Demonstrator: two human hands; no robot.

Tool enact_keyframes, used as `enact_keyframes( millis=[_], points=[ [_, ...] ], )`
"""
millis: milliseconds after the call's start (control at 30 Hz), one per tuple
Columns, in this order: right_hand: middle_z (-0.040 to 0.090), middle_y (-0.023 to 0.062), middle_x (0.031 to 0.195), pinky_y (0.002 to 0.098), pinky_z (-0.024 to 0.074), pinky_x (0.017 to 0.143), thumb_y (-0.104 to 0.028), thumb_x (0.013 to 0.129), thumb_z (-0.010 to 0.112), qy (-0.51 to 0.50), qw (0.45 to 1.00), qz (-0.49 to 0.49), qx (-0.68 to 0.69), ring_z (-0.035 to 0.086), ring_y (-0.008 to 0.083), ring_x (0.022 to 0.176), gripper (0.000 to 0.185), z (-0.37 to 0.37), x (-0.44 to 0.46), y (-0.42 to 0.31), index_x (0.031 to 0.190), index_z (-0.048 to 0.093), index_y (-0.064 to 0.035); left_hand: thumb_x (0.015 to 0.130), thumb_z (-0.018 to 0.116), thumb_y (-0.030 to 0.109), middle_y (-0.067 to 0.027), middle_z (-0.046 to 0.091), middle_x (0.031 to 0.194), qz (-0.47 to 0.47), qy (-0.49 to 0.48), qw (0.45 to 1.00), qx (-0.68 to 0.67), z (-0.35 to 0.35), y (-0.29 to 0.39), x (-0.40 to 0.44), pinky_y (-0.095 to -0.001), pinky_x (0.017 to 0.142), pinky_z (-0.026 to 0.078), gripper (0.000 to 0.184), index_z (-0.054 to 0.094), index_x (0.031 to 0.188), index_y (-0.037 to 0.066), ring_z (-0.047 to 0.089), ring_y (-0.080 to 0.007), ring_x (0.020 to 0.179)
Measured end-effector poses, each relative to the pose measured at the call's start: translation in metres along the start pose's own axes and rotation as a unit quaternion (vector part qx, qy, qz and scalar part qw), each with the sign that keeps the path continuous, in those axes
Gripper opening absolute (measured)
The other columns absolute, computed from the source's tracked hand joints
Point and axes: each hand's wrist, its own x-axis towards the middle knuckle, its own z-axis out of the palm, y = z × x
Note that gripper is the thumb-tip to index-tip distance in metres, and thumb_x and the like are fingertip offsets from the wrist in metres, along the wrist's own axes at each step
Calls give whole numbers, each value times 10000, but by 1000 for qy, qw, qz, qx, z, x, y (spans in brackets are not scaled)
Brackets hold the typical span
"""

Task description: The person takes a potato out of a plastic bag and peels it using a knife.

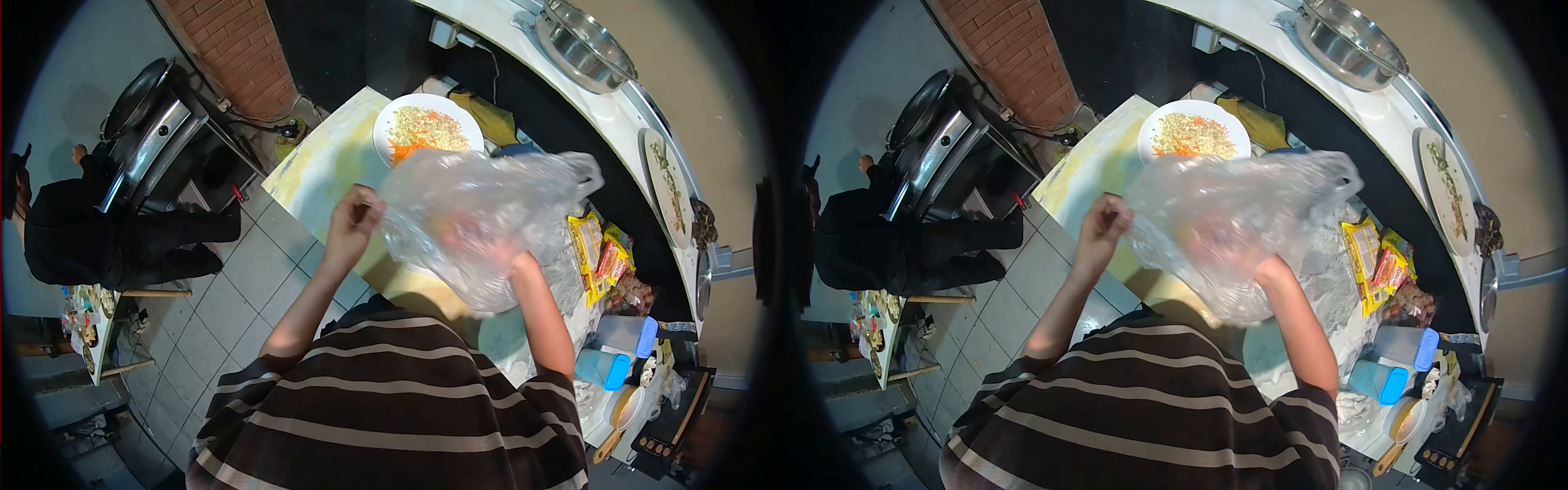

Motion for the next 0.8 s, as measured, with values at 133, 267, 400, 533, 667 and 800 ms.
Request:
enact_keyframes(
  millis=[133,267,400,533,667,800],
  points=[
    [640,12,1041,274,478,911,-89,918,706,6,997,-81,-3,615,134,979,492,-1,-23,-17,1364,505,-29,1022,600,169,47,551,941,-53,100,993,-42,-26,-16,-1,-256,756,435,87,538,1009,110,510,-57,866],
    [663,81,1155,282,467,979,-32,834,775,144,946,-257,-133,623,139,1078,552,22,-51,-33,1331,533,-29,1062,523,256,26,591,1057,-142,109,974,-138,-35,-18,-5,-339,851,472,103,520,1087,156,563,-113,985],
    [675,99,1131,314,488,969,-64,747,840,222,882,-339,-241,654,196,1055,545,22,-64,-38,1237,605,-26,1071,482,210,-18,605,1178,-176,53,955,-233,-33,-23,-1,-439,921,514,127,489,1193,176,606,-180,1092],
    [553,128,1337,416,437,1054,-119,699,871,200,871,-360,-269,561,300,1225,556,10,-75,-27,1203,646,-54,1059,481,137,-56,591,1263,-175,-4,953,-246,-9,-18,8,-454,925,539,268,442,1322,173,615,-214,1141],
    [352,146,1536,458,337,1144,-172,713,886,183,890,-326,-261,428,341,1362,522,1,-85,2,1190,686,-102,1045,489,83,-76,571,1303,-165,-75,953,-243,43,0,14,-397,930,532,370,421,1399,166,615,-186,1118],
    [376,124,1535,422,378,1119,-130,759,857,169,946,-255,-109,450,277,1363,517,-29,-91,32,1232,659,-62,1023,506,52,-76,559,1351,-178,-254,921,-237,97,2,21,-350,997,482,434,413,1438,137,580,-171,1182]
  ],
)
